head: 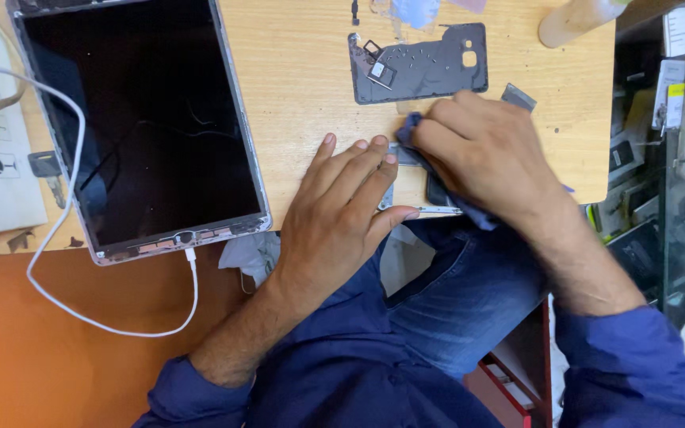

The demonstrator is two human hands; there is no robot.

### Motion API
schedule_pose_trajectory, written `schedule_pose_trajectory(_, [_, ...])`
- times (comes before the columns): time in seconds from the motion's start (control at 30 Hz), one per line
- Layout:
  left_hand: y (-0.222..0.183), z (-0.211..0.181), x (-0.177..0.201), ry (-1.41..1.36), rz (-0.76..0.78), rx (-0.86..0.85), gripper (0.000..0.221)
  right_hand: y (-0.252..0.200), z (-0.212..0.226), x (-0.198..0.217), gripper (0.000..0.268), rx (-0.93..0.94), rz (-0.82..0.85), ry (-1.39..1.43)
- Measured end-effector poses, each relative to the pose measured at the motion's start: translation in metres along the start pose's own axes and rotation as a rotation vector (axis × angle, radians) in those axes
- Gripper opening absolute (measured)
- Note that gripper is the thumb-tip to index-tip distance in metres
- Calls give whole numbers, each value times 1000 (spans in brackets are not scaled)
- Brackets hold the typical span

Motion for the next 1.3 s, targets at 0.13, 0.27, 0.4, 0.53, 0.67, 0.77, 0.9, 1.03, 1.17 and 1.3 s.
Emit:
schedule_pose_trajectory(0.13, [2, -2, 3, -11, -20, 10, 57, 14, 14, -14, 14, -5, -29, 37])
schedule_pose_trajectory(0.27, [3, -3, 6, -41, -38, 16, 57, 22, 16, 7, 15, 45, -68, 3])
schedule_pose_trajectory(0.4, [5, -1, 8, -51, -26, 19, 57, -9, -10, 62, 14, -180, -232, 97])
schedule_pose_trajectory(0.53, [5, -2, 5, -30, -28, -9, 55, -118, -59, 95, 11, -974, -651, 584])
schedule_pose_trajectory(0.67, [5, -2, 0, -2, 19, 3, 54, -147, -37, 78, 14, -778, -451, 102])
schedule_pose_trajectory(0.77, [5, -2, -3, 5, 44, 33, 55, -131, -12, 56, 28, -598, -271, -75])
schedule_pose_trajectory(0.9, [7, -2, -4, 26, 88, 26, 57, -100, -5, 47, 36, -536, -102, -196])
schedule_pose_trajectory(1.03, [7, -1, -5, 34, 98, 31, 55, -86, -16, 36, 37, -535, -43, -174])
schedule_pose_trajectory(1.17, [8, -4, -5, 61, 65, 43, 54, -94, -10, 39, 40, -574, -62, -171])
schedule_pose_trajectory(1.3, [8, -5, -4, 46, 60, 11, 54, -101, 4, 53, 44, -600, -50, -170])
Point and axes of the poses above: each hand's wrist, its own y-axis towards the middle knuckle, its own x-axis out of the back of the hand, z = x × y, the point moved 8 cm from there along y, towards the middle knuckle, and after that the axes turned 13 degrees about -z, right-handed, at the moved point
